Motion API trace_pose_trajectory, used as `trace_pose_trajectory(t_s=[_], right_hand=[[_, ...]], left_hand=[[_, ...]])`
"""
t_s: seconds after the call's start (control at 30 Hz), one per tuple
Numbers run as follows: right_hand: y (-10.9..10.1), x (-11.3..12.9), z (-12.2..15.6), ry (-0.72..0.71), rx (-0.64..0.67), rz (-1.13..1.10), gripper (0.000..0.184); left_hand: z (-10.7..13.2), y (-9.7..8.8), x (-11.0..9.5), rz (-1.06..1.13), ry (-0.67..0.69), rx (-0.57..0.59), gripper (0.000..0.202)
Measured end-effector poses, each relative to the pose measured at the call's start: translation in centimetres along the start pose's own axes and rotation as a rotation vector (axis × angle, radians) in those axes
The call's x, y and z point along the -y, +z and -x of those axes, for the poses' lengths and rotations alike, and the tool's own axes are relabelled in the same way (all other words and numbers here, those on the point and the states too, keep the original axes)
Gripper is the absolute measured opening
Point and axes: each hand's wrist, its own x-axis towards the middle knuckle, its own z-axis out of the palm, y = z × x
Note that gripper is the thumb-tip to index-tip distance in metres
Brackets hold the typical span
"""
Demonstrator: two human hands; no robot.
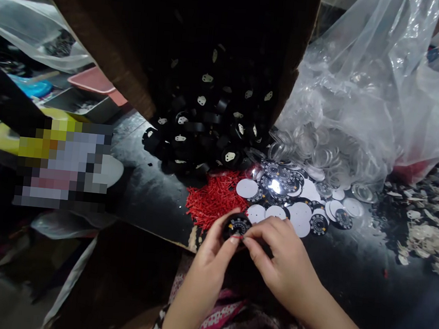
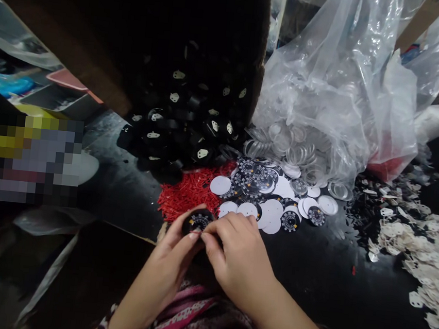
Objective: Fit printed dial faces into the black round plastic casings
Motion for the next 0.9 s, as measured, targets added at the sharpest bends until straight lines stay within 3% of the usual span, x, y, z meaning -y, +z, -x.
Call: trace_pose_trajectory(t_s=[0.1, 0.33, 0.5, 0.67, 0.77, 0.9], right_hand=[[-0.1, 0.2, 0.0, 0.042, 0.003, 0.032, 0.009], [-0.2, 0.3, 0.2, 0.106, -0.004, -0.030, 0.011], [-0.1, 0.6, 0.7, 0.127, 0.003, -0.104, 0.014], [0.5, 1.0, 1.2, 0.159, 0.007, -0.120, 0.018], [0.6, 1.1, 1.2, 0.170, -0.001, -0.090, 0.019], [0.1, 0.7, 1.0, 0.122, -0.003, -0.055, 0.016]], left_hand=[[0.2, 0.4, 0.4, -0.036, -0.014, 0.082, 0.034], [0.8, 0.4, -0.1, -0.126, 0.045, 0.088, 0.027], [1.1, 0.1, -0.2, -0.235, 0.141, 0.045, 0.017], [1.6, -0.4, 0.0, -0.363, 0.194, 0.007, 0.023], [1.5, -0.6, 0.0, -0.364, 0.171, 0.011, 0.025], [0.9, -0.7, 0.0, -0.179, 0.020, 0.106, 0.026]])
